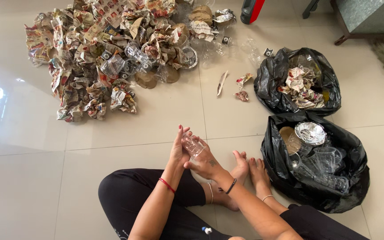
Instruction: The person sits on the floor and sorts recyclable materials by hand. They pick up newspaper sheets, flatten them, and place them into a black trash bag. They also pick up clear plastic cups, crush them, and place them into the same bag. Finally, they handle aluminum foil containers, flattening them before adding them to the bag.
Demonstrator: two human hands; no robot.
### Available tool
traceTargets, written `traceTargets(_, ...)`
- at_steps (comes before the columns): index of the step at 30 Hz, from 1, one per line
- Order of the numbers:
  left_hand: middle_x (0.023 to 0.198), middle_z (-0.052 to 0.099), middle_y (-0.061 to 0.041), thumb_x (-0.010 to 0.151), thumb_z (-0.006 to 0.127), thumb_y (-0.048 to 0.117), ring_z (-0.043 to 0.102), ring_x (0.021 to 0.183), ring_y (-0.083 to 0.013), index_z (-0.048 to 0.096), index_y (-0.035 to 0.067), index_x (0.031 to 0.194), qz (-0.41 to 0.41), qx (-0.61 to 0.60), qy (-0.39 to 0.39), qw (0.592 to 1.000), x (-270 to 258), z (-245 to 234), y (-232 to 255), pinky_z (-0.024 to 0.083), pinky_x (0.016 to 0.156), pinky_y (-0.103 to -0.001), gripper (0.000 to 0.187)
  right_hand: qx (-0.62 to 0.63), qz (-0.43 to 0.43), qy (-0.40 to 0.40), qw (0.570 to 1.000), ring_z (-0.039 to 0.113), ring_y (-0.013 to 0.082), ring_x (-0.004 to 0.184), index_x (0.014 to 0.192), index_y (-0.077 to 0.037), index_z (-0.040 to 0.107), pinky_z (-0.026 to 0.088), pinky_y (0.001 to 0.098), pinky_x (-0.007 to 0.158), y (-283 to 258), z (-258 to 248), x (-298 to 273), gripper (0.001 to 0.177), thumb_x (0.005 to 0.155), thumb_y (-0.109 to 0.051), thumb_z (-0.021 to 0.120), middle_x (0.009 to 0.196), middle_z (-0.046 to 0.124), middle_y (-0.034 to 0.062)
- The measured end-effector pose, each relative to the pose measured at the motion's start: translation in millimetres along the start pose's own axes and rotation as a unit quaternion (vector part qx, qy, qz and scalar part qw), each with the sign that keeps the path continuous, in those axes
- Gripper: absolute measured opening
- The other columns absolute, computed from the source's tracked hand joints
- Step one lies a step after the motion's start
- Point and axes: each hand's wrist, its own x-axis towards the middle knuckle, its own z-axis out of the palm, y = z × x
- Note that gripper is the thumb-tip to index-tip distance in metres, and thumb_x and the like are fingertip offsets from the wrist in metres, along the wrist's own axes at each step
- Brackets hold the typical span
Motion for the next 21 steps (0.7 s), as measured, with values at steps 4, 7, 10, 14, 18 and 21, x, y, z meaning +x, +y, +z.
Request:
traceTargets(4, 0.089, 0.063, 0.0, 0.085, 0.077, 0.045, 0.065, 0.086, -0.0201, 0.059, 0.008, 0.121, 0.051, 0.056, -0.038, 0.996, -3, 6, 10, 0.058, 0.095, -0.042, 0.054, 0.464, 0.142, 0.0, 0.874, 0.032, 0.0231, 0.155, 0.16, -0.008, 0.036, 0.02, 0.0434, 0.127, -9, -3, 7, 0.099, 0.093, -0.081, 0.033, 0.162, 0.044, 0.0121)
traceTargets(7, 0.094, 0.063, 0.0, 0.088, 0.077, 0.044, 0.065, 0.093, -0.0193, 0.056, 0.01, 0.127, 0.076, 0.03, -0.11, 0.99, -8, 17, 18, 0.054, 0.101, -0.04, 0.055, 0.659, 0.157, 0.055, 0.734, 0.026, 0.0211, 0.157, 0.162, -0.006, 0.029, 0.012, 0.0394, 0.127, -25, -2, 6, 0.089, 0.1, -0.069, 0.033, 0.165, 0.04, 0.0102)
traceTargets(10, 0.1, 0.065, -0.003, 0.088, 0.075, 0.042, 0.066, 0.096, -0.0213, 0.055, 0.01, 0.129, 0.062, 0.037, -0.104, 0.992, -15, 25, 22, 0.053, 0.101, -0.041, 0.056, 0.671, 0.17, 0.075, 0.718, 0.025, 0.0221, 0.157, 0.162, -0.005, 0.027, 0.016, 0.0391, 0.127, -33, 4, 9, 0.075, 0.105, -0.053, 0.04, 0.166, 0.035, 0.0071)
traceTargets(14, 0.109, 0.066, -0.004, 0.085, 0.073, 0.04, 0.068, 0.101, -0.0226, 0.055, 0.011, 0.128, 0.036, 0.09, -0.055, 0.994, -18, 34, 29, 0.054, 0.099, -0.041, 0.055, 0.511, 0.188, 0.084, 0.835, 0.024, 0.0242, 0.158, 0.16, -0.005, 0.03, 0.016, 0.0398, 0.127, -23, 12, 14, 0.067, 0.108, -0.046, 0.039, 0.167, 0.035, 0.0084)
traceTargets(18, 0.099, 0.065, -0.003, 0.087, 0.073, 0.04, 0.068, 0.093, -0.0215, 0.057, 0.01, 0.124, -0.004, 0.046, -0.006, 0.999, -19, 34, 28, 0.058, 0.092, -0.043, 0.05, 0.079, 0.069, 0.077, 0.992, 0.033, 0.0293, 0.157, 0.156, -0.007, 0.043, 0.009, 0.0504, 0.13, -12, 18, 7, 0.061, 0.11, -0.046, 0.034, 0.162, 0.046, 0.0098)
traceTargets(21, 0.082, 0.058, 0.0, 0.089, 0.074, 0.04, 0.066, 0.08, -0.0212, 0.055, 0.01, 0.117, 0.003, 0.034, 0.023, 0.999, -16, 28, 23, 0.056, 0.078, -0.044, 0.046, 0.132, 0.052, 0.083, 0.986, 0.025, 0.0362, 0.158, 0.158, -0.006, 0.039, 0.005, 0.0571, 0.127, -15, 22, 3, 0.063, 0.11, -0.047, 0.033, 0.164, 0.041, 0.0146)
